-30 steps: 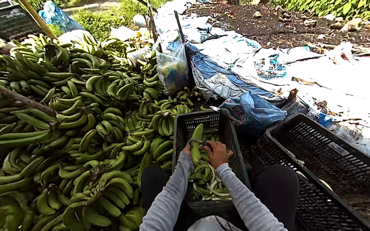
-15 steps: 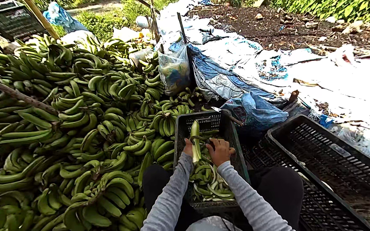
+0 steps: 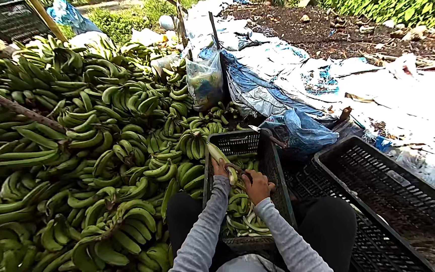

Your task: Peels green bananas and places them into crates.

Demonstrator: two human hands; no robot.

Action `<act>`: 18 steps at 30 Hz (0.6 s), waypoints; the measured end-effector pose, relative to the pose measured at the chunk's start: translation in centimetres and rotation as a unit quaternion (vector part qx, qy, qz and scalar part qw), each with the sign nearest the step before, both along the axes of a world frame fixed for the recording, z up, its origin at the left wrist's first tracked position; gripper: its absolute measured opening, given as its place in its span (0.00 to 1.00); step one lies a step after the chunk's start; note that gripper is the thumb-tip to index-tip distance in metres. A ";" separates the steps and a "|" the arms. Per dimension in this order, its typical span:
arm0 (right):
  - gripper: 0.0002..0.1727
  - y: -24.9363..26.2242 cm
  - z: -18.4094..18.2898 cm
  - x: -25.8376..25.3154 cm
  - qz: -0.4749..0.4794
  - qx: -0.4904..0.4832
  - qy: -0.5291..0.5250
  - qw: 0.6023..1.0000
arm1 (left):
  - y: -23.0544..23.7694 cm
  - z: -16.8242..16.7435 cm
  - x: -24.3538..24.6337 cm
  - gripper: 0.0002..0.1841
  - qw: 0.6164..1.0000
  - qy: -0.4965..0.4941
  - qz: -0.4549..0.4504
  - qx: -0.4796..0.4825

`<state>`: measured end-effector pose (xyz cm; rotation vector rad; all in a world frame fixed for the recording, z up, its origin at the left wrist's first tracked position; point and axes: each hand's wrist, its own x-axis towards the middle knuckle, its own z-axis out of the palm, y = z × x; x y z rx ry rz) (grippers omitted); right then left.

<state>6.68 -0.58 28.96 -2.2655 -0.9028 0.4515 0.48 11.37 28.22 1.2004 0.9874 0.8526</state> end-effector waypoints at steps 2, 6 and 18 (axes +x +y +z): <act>0.26 3.0 2.0 3.9 0.018 -0.014 -0.026 0.999 | -0.4 -0.4 -1.6 0.30 0.980 -0.024 -0.193 -0.044; 0.27 6.3 4.5 8.7 0.020 -0.026 -0.085 0.996 | -1.1 -2.7 -3.9 0.38 0.944 -0.082 -0.316 -0.036; 0.25 1.9 0.2 2.1 0.041 0.012 -0.041 0.998 | -0.1 1.6 -0.6 0.25 0.991 0.118 -0.029 -0.054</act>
